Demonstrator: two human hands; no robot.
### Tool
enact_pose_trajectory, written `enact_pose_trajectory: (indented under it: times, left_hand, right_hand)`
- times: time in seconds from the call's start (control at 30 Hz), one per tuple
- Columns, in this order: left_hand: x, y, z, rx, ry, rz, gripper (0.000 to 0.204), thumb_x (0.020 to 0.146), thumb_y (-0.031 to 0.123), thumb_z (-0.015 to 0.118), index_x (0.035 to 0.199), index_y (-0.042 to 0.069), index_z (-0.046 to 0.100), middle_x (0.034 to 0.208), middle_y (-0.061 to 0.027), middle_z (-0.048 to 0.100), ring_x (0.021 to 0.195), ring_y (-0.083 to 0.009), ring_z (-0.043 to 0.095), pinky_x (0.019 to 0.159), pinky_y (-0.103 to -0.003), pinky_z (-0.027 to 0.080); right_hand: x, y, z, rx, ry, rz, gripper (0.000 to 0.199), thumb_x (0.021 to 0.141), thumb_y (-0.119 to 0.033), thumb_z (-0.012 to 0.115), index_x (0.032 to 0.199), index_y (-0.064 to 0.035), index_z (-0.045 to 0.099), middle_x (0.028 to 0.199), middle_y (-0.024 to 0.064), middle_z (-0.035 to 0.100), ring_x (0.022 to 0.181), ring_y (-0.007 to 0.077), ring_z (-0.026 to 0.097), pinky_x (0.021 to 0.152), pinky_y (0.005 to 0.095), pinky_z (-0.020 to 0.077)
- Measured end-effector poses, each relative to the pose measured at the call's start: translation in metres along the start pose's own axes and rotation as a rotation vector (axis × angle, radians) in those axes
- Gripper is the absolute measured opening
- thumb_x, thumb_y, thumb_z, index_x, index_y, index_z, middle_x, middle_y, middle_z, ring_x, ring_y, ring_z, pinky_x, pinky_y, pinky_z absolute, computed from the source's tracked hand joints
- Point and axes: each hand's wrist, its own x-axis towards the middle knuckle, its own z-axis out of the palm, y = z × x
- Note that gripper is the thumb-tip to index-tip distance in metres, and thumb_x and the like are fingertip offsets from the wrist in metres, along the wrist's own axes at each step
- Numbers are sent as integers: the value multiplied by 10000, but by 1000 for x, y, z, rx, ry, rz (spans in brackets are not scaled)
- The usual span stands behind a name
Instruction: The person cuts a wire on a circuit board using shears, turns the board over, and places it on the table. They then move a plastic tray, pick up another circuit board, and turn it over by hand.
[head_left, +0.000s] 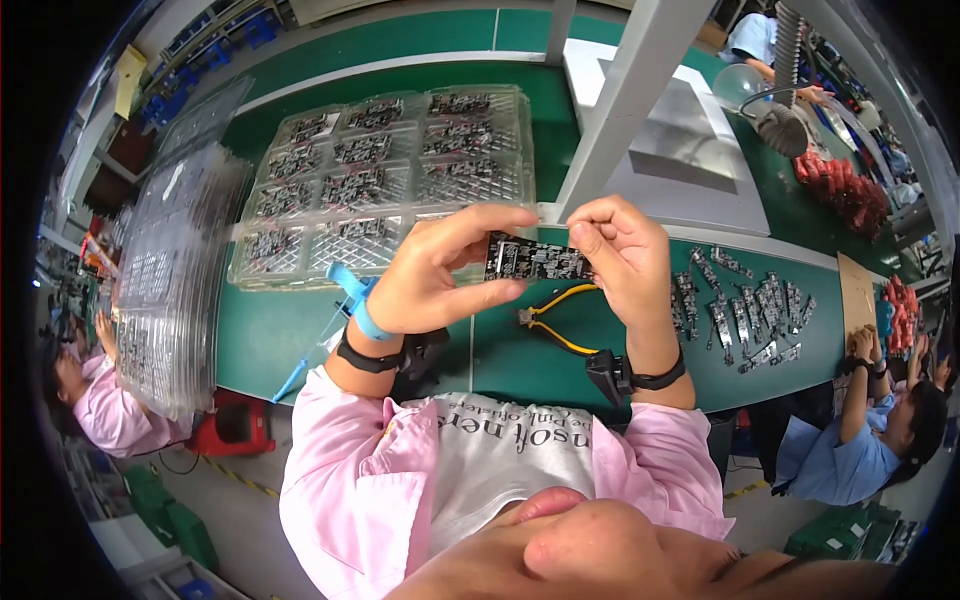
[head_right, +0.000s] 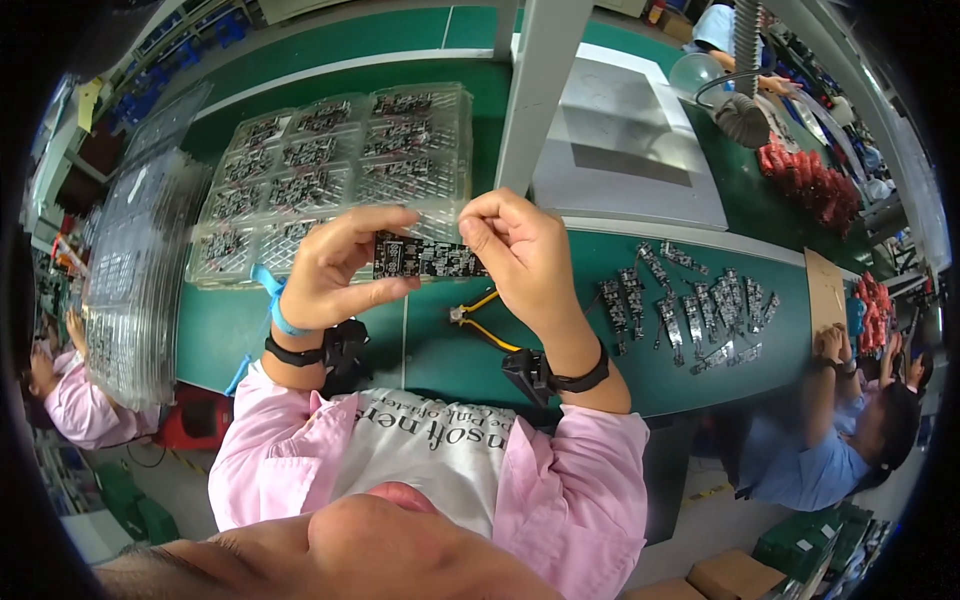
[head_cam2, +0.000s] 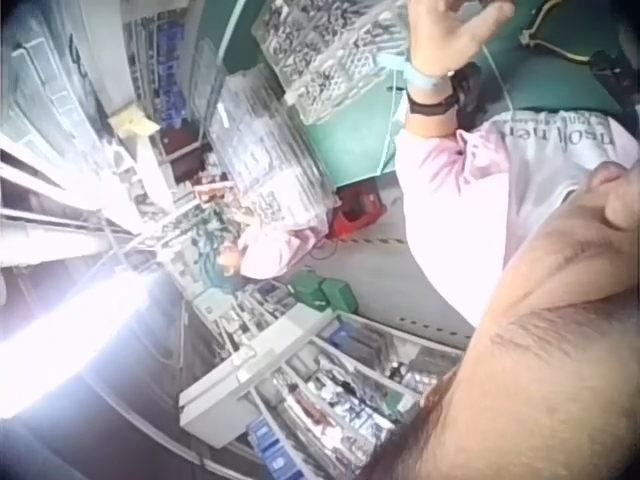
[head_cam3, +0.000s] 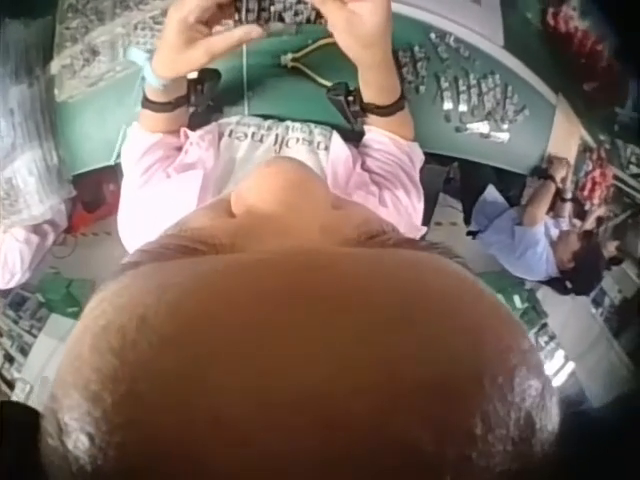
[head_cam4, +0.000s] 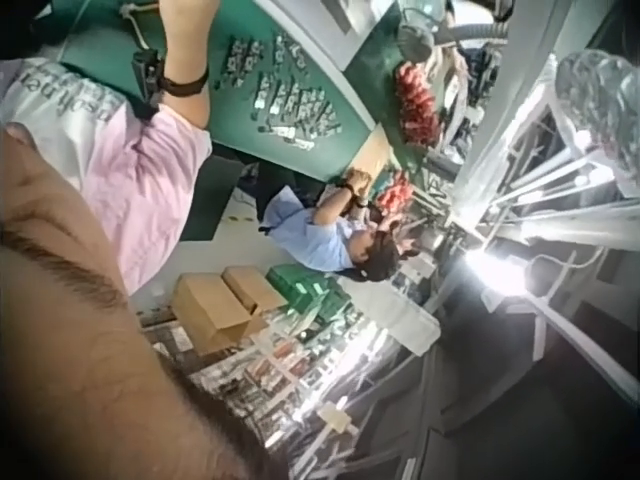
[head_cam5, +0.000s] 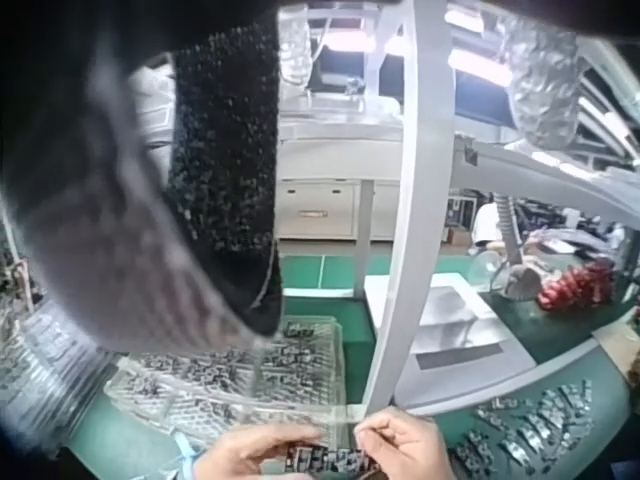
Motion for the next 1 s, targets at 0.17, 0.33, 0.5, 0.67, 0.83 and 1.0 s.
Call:
enact_pose_trajectory:
  times: [0.17,0.33,0.5,0.67,0.83,1.0]
  left_hand:
    - [-3,-1,-3,58,6,74,388,648,-53,668,990,-101,489,902,-135,544,774,-205,587,673,-288,491]
    - [-8,4,-8,60,-48,201,350,687,-87,621,1012,-89,491,963,-139,537,822,-188,578,687,-272,498]
    - [-6,3,-7,-129,-27,109,355,672,-103,626,1000,-97,491,953,-149,538,794,-192,586,680,-277,502]
    - [-2,4,-5,-169,54,50,377,633,-91,654,974,-95,493,854,-142,556,693,-192,595,623,-273,493]
    - [-4,4,-7,-194,29,64,375,656,-116,628,1002,-91,487,895,-138,554,740,-187,595,660,-280,508]
    - [-5,5,-10,-132,36,127,370,658,-107,629,998,-88,484,891,-134,555,726,-186,595,656,-286,507]
  right_hand:
    - [-2,-12,-5,279,-104,-87,193,749,-37,578,911,55,533,719,89,585,556,101,545,481,192,456]
    - [-13,-23,-3,373,-64,-55,233,749,-4,583,962,77,534,768,106,577,661,138,575,594,236,503]
    - [-14,-14,-8,321,-73,-123,256,719,30,589,964,84,534,845,138,588,719,168,596,636,279,524]
    - [-19,-19,1,184,50,-210,325,682,48,600,995,82,519,870,155,596,682,184,609,620,293,528]
    - [-20,-24,-4,301,-54,-188,325,690,69,572,1008,95,505,898,178,591,721,222,615,652,313,522]
    - [-23,-28,-8,415,-94,-135,333,700,77,542,1027,109,486,924,193,585,755,257,615,682,323,517]
